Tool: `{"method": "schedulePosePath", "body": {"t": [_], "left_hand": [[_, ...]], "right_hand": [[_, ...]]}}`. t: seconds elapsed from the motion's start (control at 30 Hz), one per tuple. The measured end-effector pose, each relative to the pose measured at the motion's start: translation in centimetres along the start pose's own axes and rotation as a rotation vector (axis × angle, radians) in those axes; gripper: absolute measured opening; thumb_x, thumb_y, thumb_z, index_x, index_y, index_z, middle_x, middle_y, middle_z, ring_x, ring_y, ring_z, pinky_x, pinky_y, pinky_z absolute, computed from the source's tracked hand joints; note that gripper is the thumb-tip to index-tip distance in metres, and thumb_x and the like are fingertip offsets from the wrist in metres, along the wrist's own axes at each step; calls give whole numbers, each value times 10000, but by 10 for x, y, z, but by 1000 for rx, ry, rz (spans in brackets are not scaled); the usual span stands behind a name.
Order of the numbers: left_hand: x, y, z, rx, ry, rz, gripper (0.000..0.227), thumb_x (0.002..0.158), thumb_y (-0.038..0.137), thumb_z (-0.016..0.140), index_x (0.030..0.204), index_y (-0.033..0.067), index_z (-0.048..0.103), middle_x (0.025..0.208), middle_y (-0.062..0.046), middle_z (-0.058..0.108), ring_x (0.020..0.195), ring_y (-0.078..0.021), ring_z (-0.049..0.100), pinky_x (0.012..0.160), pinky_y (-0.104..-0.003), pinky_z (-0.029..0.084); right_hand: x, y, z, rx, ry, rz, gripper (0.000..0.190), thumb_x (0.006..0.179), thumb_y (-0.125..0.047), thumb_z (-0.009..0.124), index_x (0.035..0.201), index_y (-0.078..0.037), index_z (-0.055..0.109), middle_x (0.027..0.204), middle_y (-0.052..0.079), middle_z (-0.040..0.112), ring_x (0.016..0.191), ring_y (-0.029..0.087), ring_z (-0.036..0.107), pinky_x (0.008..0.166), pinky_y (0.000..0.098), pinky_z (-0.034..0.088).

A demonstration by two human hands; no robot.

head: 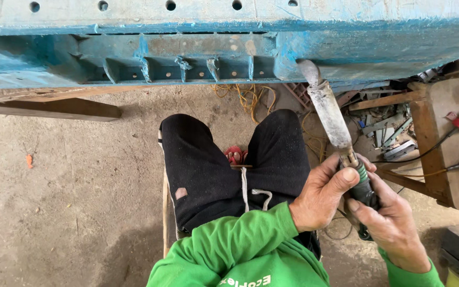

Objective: The person uses a heated metal tool to trim and smooth the edges of a blue plastic pallet. They move the tool along the edge to melt away excess material and then briefly wipe the area with their hand.

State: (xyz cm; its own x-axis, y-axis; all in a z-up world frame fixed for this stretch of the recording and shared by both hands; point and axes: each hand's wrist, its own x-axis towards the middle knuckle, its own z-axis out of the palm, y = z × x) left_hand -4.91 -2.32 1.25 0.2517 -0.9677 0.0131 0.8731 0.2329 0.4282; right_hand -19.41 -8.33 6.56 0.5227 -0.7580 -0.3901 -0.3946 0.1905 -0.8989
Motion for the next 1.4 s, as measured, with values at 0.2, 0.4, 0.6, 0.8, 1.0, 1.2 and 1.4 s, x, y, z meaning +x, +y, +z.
{"method": "schedulePosePath", "body": {"t": [0.2, 0.4, 0.6, 0.8, 1.0, 1.2, 1.4], "left_hand": [[10, -11, 5, 74, -4, 20, 316, 1153, 312, 567, 1268, 18, 579, 1223, -49, 632, 1177, -124, 568, 1155, -336, 466], [8, -8, 5, 114, 20, 48, 337, 1149, 327, 565, 1270, 12, 585, 1199, -46, 640, 1154, -126, 575, 1131, -347, 480], [-8, 7, -1, 94, 55, 82, 417, 1120, 447, 597, 1188, 37, 617, 1085, -38, 650, 1015, -127, 598, 1020, -339, 529], [-34, 56, -26, 52, 30, -8, 516, 1076, 544, 606, 1169, 37, 621, 1045, -46, 641, 1034, -151, 596, 968, -321, 517], [-42, 119, -57, 121, -106, -151, 588, 1038, 597, 602, 1123, 15, 620, 1046, -66, 639, 999, -156, 622, 937, -313, 527], [-30, 143, -73, 79, -171, -195, 595, 1044, 600, 593, 1115, 9, 613, 1029, -80, 631, 982, -159, 614, 921, -316, 526], [-32, 150, -83, 86, -196, -213, 601, 1057, 593, 591, 1108, -5, 625, 1023, -86, 631, 956, -167, 611, 893, -321, 526]], "right_hand": [[6, 9, -30, -39, -22, 5, 667, 891, -56, 698, 1527, 43, 521, 965, 23, 596, 773, 74, 524, 628, 228, 435], [10, 23, -32, 26, -102, -49, 630, 962, -40, 697, 1558, 62, 518, 925, 44, 600, 711, 92, 550, 574, 250, 454], [3, 18, 9, -58, -220, -155, 493, 985, -72, 609, 1455, 39, 516, 862, 25, 564, 636, 81, 503, 478, 217, 468], [-23, 8, 104, -55, -5, -197, 615, 860, 48, 569, 1452, 32, 403, 991, 34, 548, 692, 53, 576, 518, 195, 469], [-26, 8, 180, 197, 29, -82, 834, 838, 93, 564, 1576, -20, 192, 1125, 89, 544, 834, 104, 602, 658, 249, 514], [-16, -5, 202, 220, 7, -154, 772, 912, 58, 539, 1582, 41, 156, 1402, 156, 445, 1278, 223, 523, 1028, 337, 460], [-18, -6, 214, 162, 18, -135, 750, 934, 18, 519, 1599, 36, 170, 1422, 186, 396, 1182, 251, 551, 939, 350, 502]]}}
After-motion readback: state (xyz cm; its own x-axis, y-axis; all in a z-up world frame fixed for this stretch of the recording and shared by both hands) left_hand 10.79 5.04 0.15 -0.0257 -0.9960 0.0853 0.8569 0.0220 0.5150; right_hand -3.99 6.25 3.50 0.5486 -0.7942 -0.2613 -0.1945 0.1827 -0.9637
